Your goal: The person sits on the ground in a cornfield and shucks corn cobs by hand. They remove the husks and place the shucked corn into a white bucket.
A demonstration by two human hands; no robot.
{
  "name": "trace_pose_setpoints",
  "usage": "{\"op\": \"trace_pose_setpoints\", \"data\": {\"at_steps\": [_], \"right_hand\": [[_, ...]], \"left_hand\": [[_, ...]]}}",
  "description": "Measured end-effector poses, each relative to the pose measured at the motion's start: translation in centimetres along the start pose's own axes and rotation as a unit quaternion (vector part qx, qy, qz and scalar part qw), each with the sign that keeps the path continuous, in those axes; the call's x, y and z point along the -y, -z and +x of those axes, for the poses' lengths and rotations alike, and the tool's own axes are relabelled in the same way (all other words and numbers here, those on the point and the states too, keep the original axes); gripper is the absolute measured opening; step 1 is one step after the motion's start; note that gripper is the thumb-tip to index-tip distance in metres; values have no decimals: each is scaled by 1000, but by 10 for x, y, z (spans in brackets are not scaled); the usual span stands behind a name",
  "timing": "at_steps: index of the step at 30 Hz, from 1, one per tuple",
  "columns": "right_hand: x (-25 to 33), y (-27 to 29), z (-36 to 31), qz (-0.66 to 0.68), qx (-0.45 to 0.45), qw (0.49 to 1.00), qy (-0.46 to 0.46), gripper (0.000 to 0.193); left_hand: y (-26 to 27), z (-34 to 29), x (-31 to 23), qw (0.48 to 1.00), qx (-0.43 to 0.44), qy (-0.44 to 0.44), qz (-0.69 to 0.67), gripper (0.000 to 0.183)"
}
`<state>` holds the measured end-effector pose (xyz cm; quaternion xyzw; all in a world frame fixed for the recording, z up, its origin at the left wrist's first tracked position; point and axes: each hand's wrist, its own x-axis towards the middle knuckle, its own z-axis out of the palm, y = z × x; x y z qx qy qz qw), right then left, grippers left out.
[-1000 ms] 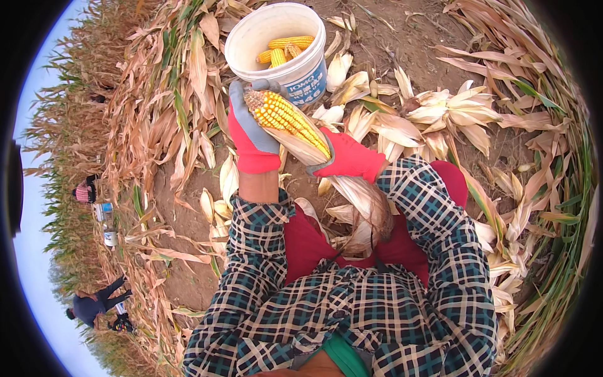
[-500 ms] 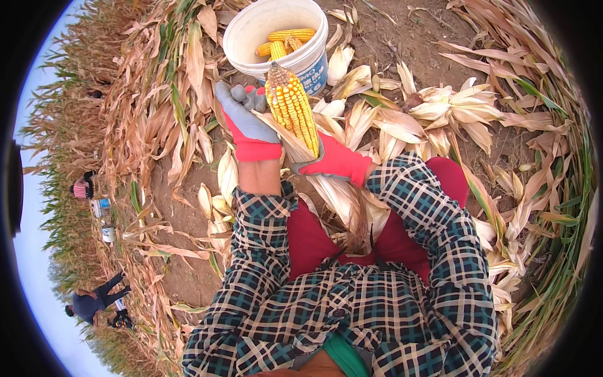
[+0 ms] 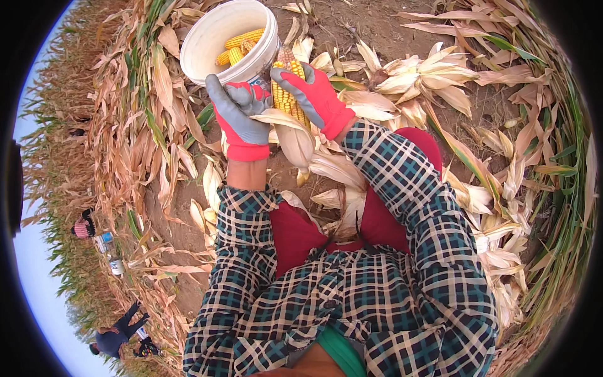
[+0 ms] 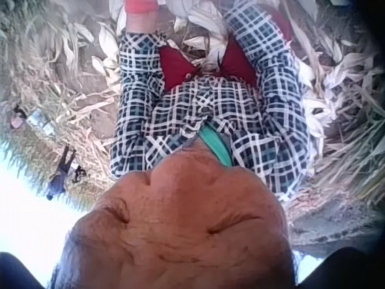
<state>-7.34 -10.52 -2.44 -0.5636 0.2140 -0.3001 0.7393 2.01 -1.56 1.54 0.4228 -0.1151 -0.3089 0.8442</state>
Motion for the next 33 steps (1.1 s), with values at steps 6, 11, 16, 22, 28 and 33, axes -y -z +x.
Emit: {"op": "trace_pose_setpoints", "data": {"at_steps": [6, 11, 16, 22, 28, 33], "right_hand": [[26, 41, 5, 1, -93, 995, 44, 46], [12, 91, 21, -17, -191, 977, 89, 47], [-3, 152, 45, 78, -280, 952, 96, 47], [12, 127, 51, 80, -283, 950, 108, 47], [16, 79, 24, -10, -223, 952, 209, 42], [18, 36, 8, 112, -213, 952, 192, 35]], "left_hand": [[6, -33, 4, 970, 197, 25, 139, 64], [13, -56, 5, 933, 285, 33, 216, 67], [16, -87, -5, 890, 394, 10, 229, 59], [37, -79, 16, 857, 293, 234, 352, 25], [32, -54, 58, 784, 225, -232, 530, 70], [25, -45, 89, 736, 91, -162, 651, 66]]}}
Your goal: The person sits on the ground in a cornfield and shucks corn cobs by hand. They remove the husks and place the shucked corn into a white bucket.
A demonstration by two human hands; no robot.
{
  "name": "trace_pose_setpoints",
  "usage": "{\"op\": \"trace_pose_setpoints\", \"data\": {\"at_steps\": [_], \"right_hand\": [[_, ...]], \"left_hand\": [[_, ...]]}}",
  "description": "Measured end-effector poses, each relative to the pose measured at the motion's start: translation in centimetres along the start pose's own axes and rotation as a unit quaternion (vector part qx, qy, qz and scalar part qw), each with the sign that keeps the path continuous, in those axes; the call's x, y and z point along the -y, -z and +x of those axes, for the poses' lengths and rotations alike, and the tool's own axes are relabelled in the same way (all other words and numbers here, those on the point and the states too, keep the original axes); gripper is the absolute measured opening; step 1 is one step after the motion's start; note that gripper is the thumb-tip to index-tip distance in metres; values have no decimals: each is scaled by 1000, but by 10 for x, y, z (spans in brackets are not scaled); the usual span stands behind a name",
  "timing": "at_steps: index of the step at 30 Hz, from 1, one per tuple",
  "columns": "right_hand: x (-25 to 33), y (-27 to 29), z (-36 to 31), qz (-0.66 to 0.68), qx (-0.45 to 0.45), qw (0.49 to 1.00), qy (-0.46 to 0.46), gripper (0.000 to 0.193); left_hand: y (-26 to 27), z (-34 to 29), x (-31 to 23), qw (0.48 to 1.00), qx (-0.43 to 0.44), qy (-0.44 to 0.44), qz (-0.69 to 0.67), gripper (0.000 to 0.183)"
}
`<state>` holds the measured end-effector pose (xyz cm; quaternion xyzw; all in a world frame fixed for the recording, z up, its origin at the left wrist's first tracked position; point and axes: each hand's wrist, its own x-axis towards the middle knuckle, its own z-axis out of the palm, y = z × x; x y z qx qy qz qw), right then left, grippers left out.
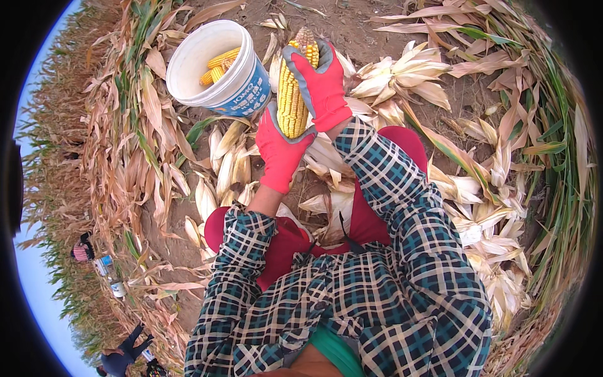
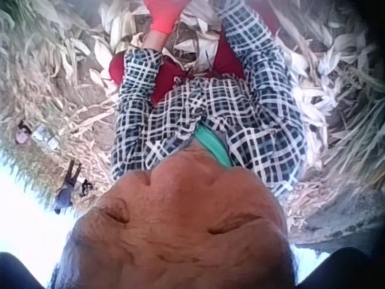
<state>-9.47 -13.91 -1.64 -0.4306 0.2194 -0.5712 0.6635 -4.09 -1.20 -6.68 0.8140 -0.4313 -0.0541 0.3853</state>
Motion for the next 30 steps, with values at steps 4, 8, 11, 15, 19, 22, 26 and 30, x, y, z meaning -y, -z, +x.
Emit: {"op": "trace_pose_setpoints", "data": {"at_steps": [4, 8, 11, 15, 19, 22, 26, 30], "right_hand": [[7, -8, -2, 43, -24, 997, -59, 34], [13, 8, 15, 40, 43, 995, -78, 44], [23, 22, 14, 79, 188, 962, -184, 48], [24, 15, 5, 33, 200, 968, -148, 40], [-24, 38, 10, -109, 101, 988, 34, 36], [-11, 51, 5, -20, 107, 980, -165, 40], [41, 30, 2, -40, 167, 948, -266, 46], [63, 27, 10, -49, 274, 897, -343, 52]], "left_hand": [[-11, 8, 38, 984, 60, 96, -137, 61], [11, -13, 14, 835, 257, 175, -454, 36], [25, -24, -5, 813, 341, 144, -450, 30], [27, -30, -15, 774, 335, 151, -515, 29], [26, -24, -16, 796, 322, 170, -483, 26], [42, -25, -19, 820, 239, 171, -491, 24], [57, -7, -8, 742, 135, 209, -622, 18], [81, 13, 1, 754, 113, 175, -623, 22]]}}
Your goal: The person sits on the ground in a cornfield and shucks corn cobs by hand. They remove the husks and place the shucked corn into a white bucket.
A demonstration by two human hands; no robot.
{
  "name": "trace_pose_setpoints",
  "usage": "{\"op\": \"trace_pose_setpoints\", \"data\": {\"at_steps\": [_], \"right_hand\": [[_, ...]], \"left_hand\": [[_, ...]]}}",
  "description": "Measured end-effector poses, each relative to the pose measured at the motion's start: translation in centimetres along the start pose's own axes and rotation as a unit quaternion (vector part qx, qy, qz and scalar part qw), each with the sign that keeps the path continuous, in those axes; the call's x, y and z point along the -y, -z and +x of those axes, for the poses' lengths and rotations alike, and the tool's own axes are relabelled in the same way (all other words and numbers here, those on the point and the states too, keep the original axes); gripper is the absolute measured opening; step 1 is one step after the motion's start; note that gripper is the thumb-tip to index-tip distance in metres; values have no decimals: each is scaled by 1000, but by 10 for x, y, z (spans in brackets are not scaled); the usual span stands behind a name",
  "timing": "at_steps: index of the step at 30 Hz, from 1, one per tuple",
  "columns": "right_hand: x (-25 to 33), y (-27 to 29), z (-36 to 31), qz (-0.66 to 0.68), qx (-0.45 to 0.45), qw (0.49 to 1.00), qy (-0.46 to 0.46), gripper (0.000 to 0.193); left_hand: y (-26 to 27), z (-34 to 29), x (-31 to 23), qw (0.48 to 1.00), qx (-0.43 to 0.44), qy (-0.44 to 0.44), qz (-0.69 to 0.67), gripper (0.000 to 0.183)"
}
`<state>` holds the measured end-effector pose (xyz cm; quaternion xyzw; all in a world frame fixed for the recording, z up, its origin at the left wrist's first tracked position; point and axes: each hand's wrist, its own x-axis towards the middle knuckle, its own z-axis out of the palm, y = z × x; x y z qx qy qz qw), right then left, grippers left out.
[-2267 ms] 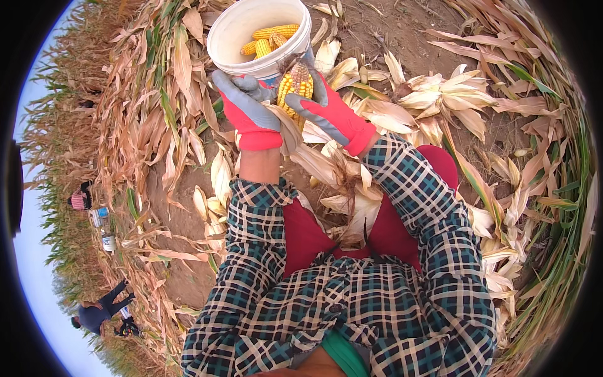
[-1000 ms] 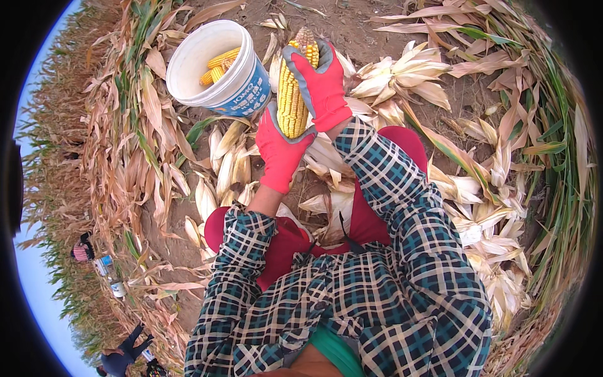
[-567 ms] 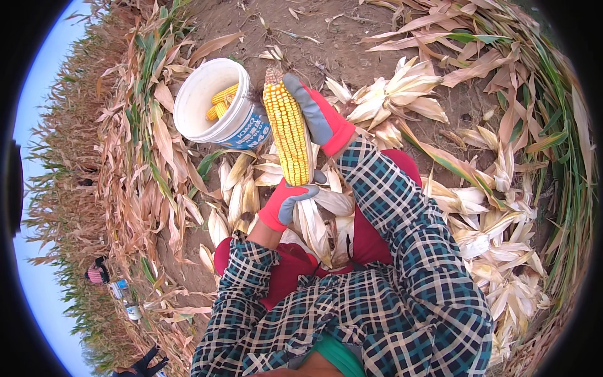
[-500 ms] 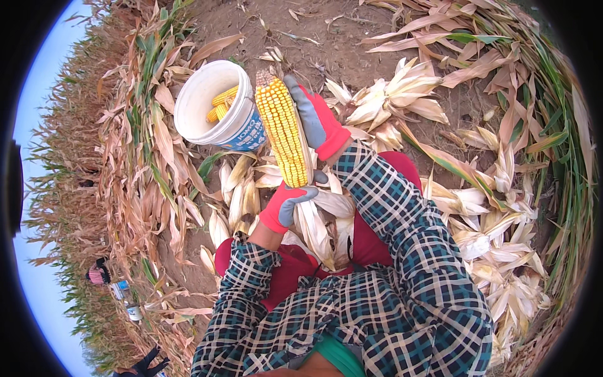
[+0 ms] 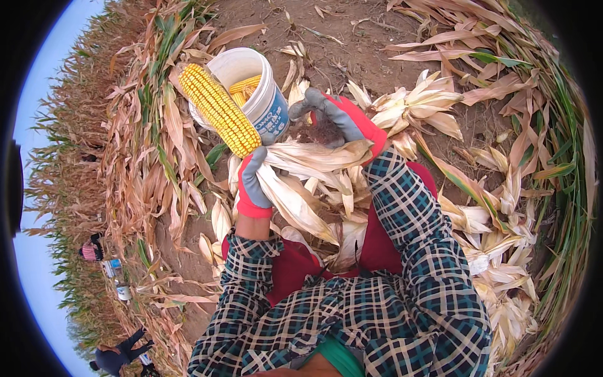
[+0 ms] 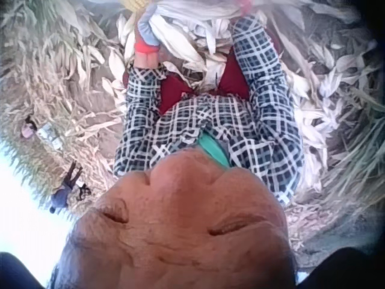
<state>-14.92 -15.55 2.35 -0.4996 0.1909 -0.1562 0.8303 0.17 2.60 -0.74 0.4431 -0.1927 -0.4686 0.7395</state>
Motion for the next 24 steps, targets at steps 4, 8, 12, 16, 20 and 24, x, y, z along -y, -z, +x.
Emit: {"op": "trace_pose_setpoints", "data": {"at_steps": [4, 8, 12, 16, 20, 24], "right_hand": [[-11, 50, 23, 89, 57, 979, 175, 68], [-12, 10, 27, 71, 150, 966, 200, 99], [-12, -31, 7, 136, 84, 970, 183, 78], [-39, -17, 15, -166, 79, 976, 120, 57], [-58, -95, -29, -538, 191, 758, 315, 70], [-25, -55, -16, -359, -2, 913, 193, 68]], "left_hand": [[8, 1, 3, 990, -37, -56, 126, 24], [5, -14, 21, 993, 34, 23, 111, 32], [-7, -17, 71, 976, 80, 36, 199, 45], [-3, -10, 108, 909, 155, 89, 376, 57], [22, -34, 156, 941, 145, 50, 303, 60], [-13, -23, 108, 776, 169, -37, 606, 63]]}}
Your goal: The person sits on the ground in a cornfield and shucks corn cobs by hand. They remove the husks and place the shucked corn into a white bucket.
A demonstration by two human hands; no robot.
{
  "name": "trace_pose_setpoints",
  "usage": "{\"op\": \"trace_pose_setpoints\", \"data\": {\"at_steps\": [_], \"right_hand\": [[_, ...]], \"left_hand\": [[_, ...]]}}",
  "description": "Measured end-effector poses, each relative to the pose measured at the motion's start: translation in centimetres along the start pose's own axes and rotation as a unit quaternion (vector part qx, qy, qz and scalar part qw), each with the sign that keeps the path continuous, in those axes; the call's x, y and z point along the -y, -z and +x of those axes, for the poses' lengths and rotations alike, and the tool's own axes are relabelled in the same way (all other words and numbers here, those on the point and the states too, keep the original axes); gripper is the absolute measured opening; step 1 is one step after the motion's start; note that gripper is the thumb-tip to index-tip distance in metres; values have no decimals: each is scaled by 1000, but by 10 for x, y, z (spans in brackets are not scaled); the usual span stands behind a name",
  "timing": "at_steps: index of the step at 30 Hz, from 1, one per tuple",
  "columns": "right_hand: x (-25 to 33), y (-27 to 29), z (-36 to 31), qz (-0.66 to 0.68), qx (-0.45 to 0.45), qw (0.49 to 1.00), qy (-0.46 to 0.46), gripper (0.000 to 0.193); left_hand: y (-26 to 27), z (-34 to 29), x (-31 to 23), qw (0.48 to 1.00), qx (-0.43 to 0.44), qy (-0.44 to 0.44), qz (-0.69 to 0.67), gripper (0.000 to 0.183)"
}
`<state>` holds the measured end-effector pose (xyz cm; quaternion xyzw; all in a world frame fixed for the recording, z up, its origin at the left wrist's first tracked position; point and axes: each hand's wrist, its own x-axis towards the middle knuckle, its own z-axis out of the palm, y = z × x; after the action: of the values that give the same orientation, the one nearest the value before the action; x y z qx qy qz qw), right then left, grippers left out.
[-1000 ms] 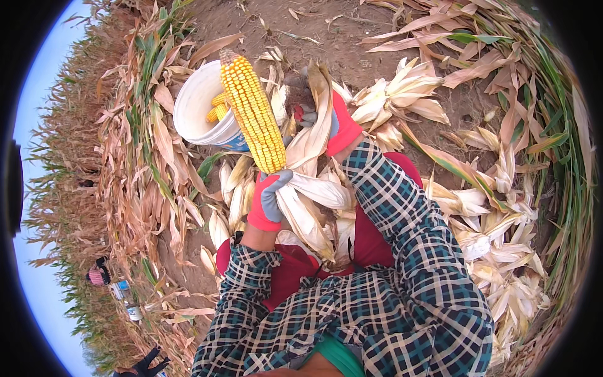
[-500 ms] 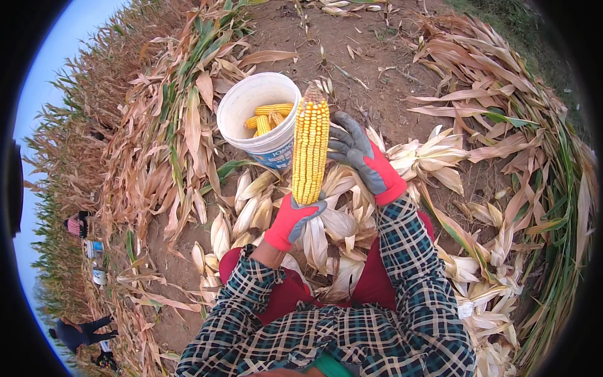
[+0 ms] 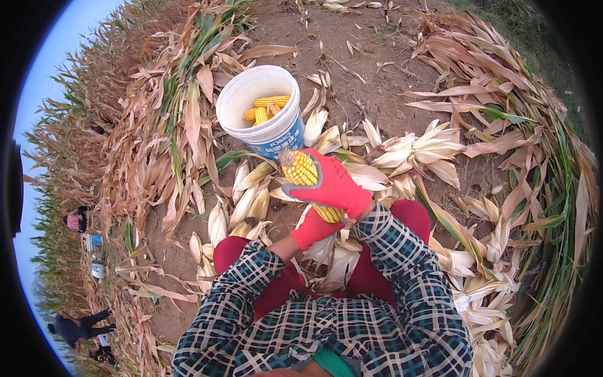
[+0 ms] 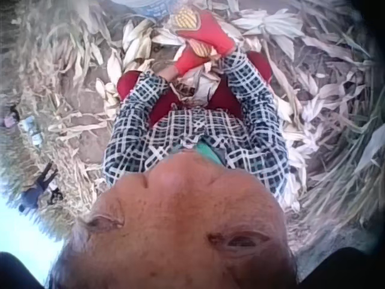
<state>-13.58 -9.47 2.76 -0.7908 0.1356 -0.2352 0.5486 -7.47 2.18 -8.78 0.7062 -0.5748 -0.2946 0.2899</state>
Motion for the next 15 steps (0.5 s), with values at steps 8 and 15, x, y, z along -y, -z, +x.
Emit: {"op": "trace_pose_setpoints", "data": {"at_steps": [8, 15], "right_hand": [[-66, 32, 28, 594, -175, 765, -177, 43], [-102, 114, 36, 349, -568, 745, -22, 46]], "left_hand": [[47, -2, -16, 970, -177, -161, 34, 27], [65, 13, 0, 984, -137, 56, 100, 40]]}}
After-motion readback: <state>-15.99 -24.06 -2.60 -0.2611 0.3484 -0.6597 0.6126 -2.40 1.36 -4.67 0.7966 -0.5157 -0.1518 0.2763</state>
